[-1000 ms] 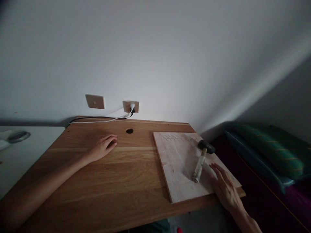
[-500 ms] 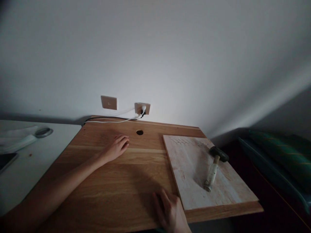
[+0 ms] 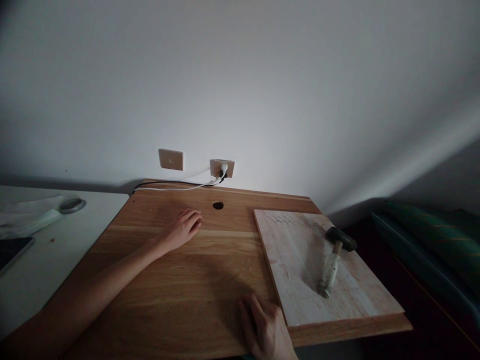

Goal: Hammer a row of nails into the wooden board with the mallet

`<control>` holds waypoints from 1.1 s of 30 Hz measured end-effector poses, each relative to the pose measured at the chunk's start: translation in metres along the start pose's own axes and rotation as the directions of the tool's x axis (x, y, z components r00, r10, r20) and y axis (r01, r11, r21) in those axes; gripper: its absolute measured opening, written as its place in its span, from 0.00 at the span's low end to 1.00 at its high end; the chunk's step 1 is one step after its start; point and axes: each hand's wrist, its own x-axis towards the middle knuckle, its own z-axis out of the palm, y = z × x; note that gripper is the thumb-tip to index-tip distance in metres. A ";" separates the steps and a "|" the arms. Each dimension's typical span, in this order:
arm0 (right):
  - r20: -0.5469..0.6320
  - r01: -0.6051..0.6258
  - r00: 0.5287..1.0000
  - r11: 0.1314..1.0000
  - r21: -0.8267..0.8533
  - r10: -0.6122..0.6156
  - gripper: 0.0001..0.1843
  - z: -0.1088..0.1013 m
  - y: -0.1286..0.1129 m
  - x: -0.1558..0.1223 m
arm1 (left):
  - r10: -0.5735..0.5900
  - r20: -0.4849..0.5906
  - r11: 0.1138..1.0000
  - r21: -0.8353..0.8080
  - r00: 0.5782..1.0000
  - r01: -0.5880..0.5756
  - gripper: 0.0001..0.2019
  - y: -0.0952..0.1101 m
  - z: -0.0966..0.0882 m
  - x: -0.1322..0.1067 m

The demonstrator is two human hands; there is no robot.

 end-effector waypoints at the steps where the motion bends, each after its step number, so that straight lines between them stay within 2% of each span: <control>1: 0.002 0.005 1.000 1.000 -0.006 -0.005 0.13 -0.001 -0.001 0.001 | 0.005 -0.001 1.000 0.000 1.000 -0.005 0.07 -0.001 0.000 0.000; 6: -0.024 0.045 0.999 0.998 -0.032 -0.046 0.13 -0.002 -0.004 0.002 | 0.011 -0.011 1.000 -0.026 1.000 -0.012 0.07 -0.005 0.004 0.001; 10: -0.166 0.089 0.981 0.993 -0.079 -0.101 0.11 -0.012 -0.002 0.006 | -0.008 -0.015 0.998 -0.070 1.000 0.007 0.06 -0.006 0.004 0.002; 13: -0.240 0.036 0.968 0.988 -0.151 -0.071 0.11 -0.030 0.014 0.018 | -0.007 -0.003 0.997 -0.074 1.000 0.007 0.07 -0.006 0.003 0.003; 14: -0.262 -0.032 0.965 0.980 -0.196 -0.020 0.11 -0.038 0.024 0.023 | -0.006 -0.002 0.997 -0.071 1.000 0.006 0.07 -0.006 0.003 0.003; 16: -0.330 -0.112 0.944 0.948 -0.299 0.008 0.12 -0.055 0.053 0.031 | -0.005 -0.003 0.998 -0.066 1.000 0.005 0.07 -0.007 0.002 0.002; 18: -0.380 -0.190 0.924 0.909 -0.370 0.039 0.16 -0.073 0.087 0.033 | -0.005 -0.004 0.998 -0.065 1.000 0.005 0.07 -0.007 0.002 0.002; 22: -0.582 -0.433 0.801 0.810 -0.395 0.144 0.23 -0.116 0.155 0.011 | -0.003 -0.005 0.998 -0.070 1.000 0.003 0.07 -0.007 0.003 0.002; 24: -0.636 -0.561 0.741 0.719 -0.410 0.215 0.26 -0.138 0.185 -0.007 | -0.002 -0.004 0.998 -0.069 1.000 0.002 0.07 -0.007 0.003 0.002; 26: -0.660 -0.664 0.690 0.623 -0.414 0.296 0.31 -0.157 0.213 -0.025 | 0.000 -0.005 0.998 -0.061 1.000 0.000 0.06 -0.007 0.003 0.002; 29: -0.587 -0.791 0.609 0.462 -0.401 0.533 0.39 -0.170 0.250 -0.045 | 0.010 0.000 0.999 -0.047 1.000 -0.010 0.06 -0.007 0.003 0.002; 31: -0.512 -0.800 0.598 0.424 -0.424 0.616 0.39 -0.170 0.267 -0.052 | 0.015 0.005 0.999 -0.037 1.000 -0.015 0.06 -0.008 0.003 0.002; 33: -0.478 -0.786 0.614 0.428 -0.446 0.628 0.37 -0.166 0.276 -0.054 | 0.014 0.004 0.999 -0.031 1.000 -0.014 0.06 -0.008 0.004 0.002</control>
